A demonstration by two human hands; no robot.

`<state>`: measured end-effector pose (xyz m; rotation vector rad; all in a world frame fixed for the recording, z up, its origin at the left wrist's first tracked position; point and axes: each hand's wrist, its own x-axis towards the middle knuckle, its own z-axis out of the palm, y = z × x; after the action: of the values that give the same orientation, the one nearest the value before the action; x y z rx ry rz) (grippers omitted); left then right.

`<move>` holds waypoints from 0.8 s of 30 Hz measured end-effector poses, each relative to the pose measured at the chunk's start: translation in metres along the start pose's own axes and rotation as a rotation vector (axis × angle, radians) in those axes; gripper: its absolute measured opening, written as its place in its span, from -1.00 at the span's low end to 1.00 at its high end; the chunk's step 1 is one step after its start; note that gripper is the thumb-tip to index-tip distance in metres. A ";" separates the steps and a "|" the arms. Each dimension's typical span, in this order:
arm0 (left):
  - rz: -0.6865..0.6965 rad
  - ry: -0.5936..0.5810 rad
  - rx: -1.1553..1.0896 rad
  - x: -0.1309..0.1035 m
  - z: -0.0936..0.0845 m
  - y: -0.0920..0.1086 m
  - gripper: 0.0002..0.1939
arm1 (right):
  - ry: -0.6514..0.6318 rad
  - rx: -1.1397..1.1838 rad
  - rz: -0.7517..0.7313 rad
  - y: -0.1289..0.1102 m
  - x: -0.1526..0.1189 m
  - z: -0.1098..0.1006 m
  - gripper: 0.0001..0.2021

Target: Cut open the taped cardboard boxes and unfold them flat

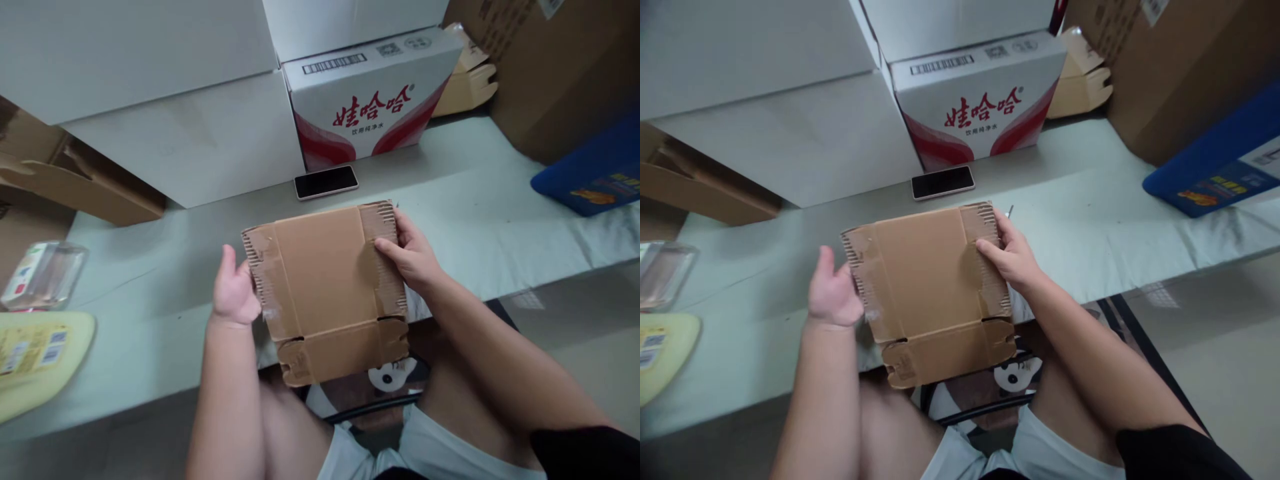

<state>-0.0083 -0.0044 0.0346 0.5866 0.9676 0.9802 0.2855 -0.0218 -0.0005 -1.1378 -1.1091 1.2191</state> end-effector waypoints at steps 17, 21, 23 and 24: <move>0.453 0.573 -0.277 0.022 -0.029 0.012 -0.85 | -0.278 0.121 0.221 0.000 -0.001 -0.004 -0.54; 0.399 0.569 -0.208 0.023 -0.026 0.007 -0.83 | -0.438 0.098 0.384 -0.002 -0.020 0.018 -0.55; 0.343 0.558 -0.214 0.019 -0.019 0.009 -0.82 | -0.437 0.190 0.470 -0.006 -0.029 0.023 -0.50; 0.341 0.534 -0.241 0.016 -0.016 0.011 -0.78 | -0.421 0.228 0.489 -0.009 -0.033 0.023 -0.49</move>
<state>-0.0235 0.0145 0.0297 0.2904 1.2150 1.5846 0.2622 -0.0544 0.0104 -1.0309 -0.9843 1.9846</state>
